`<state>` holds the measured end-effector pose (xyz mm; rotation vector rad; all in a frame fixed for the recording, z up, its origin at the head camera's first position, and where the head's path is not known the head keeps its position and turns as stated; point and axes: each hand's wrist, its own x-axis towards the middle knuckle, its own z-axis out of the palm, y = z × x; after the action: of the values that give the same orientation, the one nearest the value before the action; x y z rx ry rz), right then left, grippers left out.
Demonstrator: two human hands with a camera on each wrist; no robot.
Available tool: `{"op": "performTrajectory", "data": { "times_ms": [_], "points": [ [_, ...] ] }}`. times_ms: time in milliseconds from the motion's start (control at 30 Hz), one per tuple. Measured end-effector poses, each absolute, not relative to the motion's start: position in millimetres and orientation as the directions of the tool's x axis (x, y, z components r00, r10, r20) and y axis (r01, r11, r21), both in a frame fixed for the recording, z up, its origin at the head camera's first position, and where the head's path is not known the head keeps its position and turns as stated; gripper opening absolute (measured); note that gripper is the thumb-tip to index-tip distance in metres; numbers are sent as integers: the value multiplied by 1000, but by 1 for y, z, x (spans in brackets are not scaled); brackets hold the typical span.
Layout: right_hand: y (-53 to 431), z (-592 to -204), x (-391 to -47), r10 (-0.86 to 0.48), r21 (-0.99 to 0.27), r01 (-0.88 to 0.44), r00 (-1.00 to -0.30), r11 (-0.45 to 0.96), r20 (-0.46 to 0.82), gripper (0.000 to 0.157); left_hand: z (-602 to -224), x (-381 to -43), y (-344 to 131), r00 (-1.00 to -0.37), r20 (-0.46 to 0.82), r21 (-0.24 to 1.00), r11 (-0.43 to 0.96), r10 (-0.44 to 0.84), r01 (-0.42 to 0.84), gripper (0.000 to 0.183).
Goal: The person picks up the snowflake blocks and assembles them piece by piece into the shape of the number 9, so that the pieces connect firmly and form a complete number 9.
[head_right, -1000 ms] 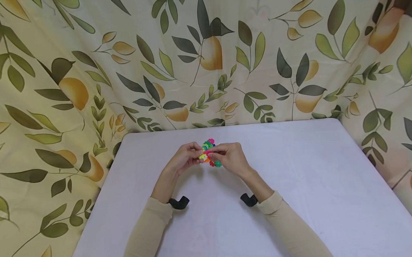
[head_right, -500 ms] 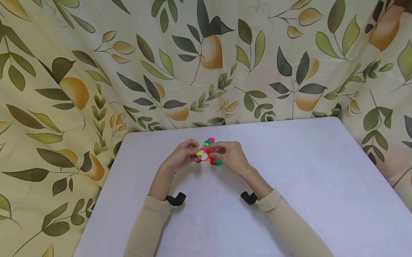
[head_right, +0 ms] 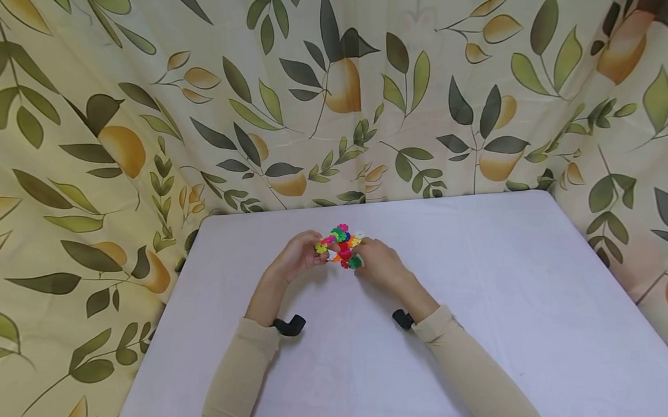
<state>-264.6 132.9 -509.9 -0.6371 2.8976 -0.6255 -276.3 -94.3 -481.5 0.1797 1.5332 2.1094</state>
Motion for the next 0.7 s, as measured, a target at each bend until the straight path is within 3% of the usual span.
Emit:
{"op": "performTrajectory", "data": {
  "times_ms": [233, 500, 700],
  "points": [
    [130, -508, -261, -413, -433, -362, -910, 825, -26, 27, -484, -275, -90, -856, -237, 898, -233, 459, -374, 8],
    [133, -505, -260, -357, -530, -279, -933, 801, -48, 18, -484, -275, -90, -818, -238, 893, -213, 523, -397, 43],
    [139, -500, -262, -336, -618, -259, -942, 742, -9, 7, -483, -275, -92, -812, -213, 920, -169, 543, -354, 47]
  ]
}}
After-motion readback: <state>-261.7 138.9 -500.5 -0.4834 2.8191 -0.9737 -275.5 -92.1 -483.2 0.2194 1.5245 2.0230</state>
